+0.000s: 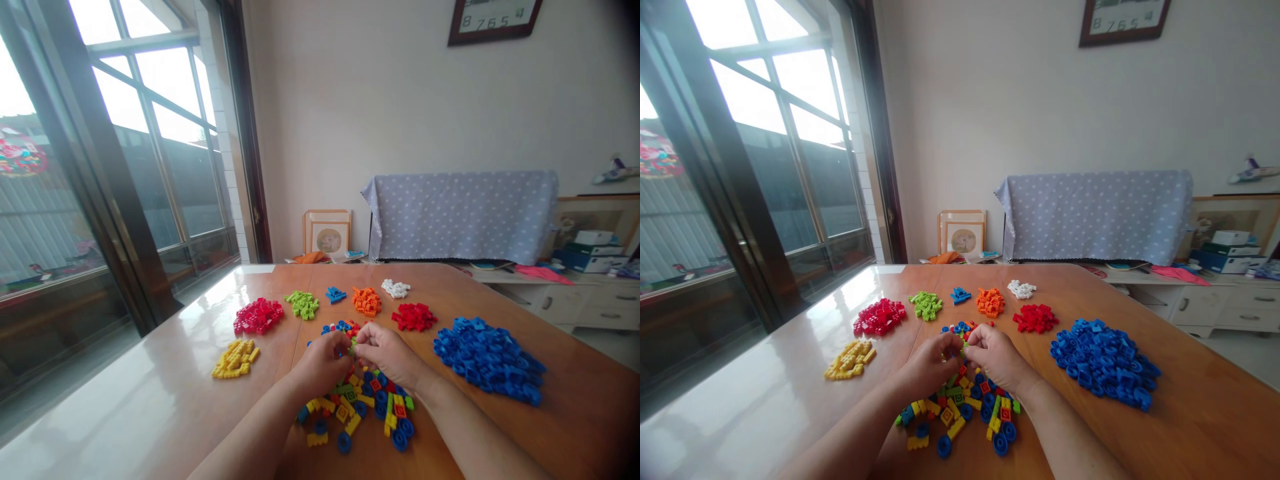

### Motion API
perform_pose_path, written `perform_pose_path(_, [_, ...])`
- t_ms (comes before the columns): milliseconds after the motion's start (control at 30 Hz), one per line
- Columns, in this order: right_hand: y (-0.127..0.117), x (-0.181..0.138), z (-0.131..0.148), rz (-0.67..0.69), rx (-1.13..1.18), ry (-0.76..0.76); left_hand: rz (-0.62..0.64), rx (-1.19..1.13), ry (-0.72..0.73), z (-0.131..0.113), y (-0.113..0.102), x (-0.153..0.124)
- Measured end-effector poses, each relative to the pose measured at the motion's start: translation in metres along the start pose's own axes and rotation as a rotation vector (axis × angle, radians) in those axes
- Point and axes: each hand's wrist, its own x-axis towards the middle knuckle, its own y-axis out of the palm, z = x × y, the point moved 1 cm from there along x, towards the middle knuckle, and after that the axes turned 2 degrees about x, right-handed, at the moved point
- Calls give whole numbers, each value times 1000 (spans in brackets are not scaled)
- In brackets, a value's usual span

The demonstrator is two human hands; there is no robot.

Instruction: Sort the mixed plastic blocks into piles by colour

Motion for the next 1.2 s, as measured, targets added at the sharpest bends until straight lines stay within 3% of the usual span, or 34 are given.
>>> perform_pose_path(67, [1, -2, 3, 13, 38, 18, -4, -69, -40, 7, 2, 3])
perform_pose_path(167, [0, -3, 5, -5, 41, 38, -113, -7, -81, 24, -3, 11])
perform_pose_path(333, [-4, -3, 4, -54, 39, 41, -336, 220, -296, 56, -34, 18])
perform_pose_path(533, [-6, 0, -4, -32, 61, 22, -447, 216, -428, 80, -56, 16])
perform_pose_path(800, [-10, 7, -13, -75, 56, 5, -331, 474, -383, 72, -52, 15])
perform_pose_path(1033, [-10, 8, -16, -69, 64, -23, -276, 524, -298, 78, -47, 17])
perform_pose_path(1200, [-12, 8, -17, -74, 66, -22, -250, 556, -316, 80, -46, 20])
